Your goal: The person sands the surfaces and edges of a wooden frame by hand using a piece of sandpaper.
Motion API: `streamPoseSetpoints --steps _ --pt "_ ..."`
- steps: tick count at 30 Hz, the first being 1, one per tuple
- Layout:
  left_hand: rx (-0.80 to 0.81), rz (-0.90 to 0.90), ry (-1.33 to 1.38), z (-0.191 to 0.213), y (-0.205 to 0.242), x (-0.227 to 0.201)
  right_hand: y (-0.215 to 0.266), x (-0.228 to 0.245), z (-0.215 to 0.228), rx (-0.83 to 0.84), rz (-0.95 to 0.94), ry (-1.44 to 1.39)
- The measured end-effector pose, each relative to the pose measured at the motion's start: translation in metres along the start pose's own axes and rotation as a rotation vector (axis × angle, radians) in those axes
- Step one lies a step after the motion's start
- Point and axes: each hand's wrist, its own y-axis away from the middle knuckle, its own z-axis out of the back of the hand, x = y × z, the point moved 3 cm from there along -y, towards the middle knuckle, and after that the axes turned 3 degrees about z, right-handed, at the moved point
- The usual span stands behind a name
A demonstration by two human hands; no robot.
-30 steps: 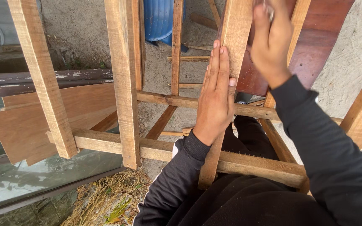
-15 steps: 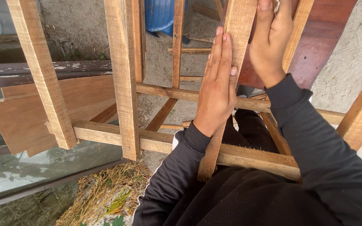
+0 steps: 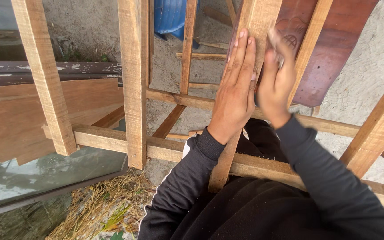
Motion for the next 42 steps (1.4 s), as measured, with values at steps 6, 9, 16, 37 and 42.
streamPoseSetpoints --steps 6,9,16,37,42 --pt "0.013 -0.014 0.022 -0.002 0.004 0.003 -0.014 -0.020 0.005 0.002 -0.023 -0.023" --pt "0.010 -0.020 0.016 0.000 0.003 0.004 -0.018 -0.025 0.000 -0.005 -0.053 -0.117" --pt "-0.013 -0.021 -0.002 -0.004 0.006 0.003 0.023 -0.014 0.012 0.121 0.037 0.015" --pt "0.017 -0.032 0.030 -0.002 0.031 0.018 0.075 -0.005 0.000 -0.016 -0.004 -0.064" --pt "-0.015 -0.059 0.061 -0.007 0.030 0.024 0.066 -0.011 0.003 -0.006 0.011 -0.010"
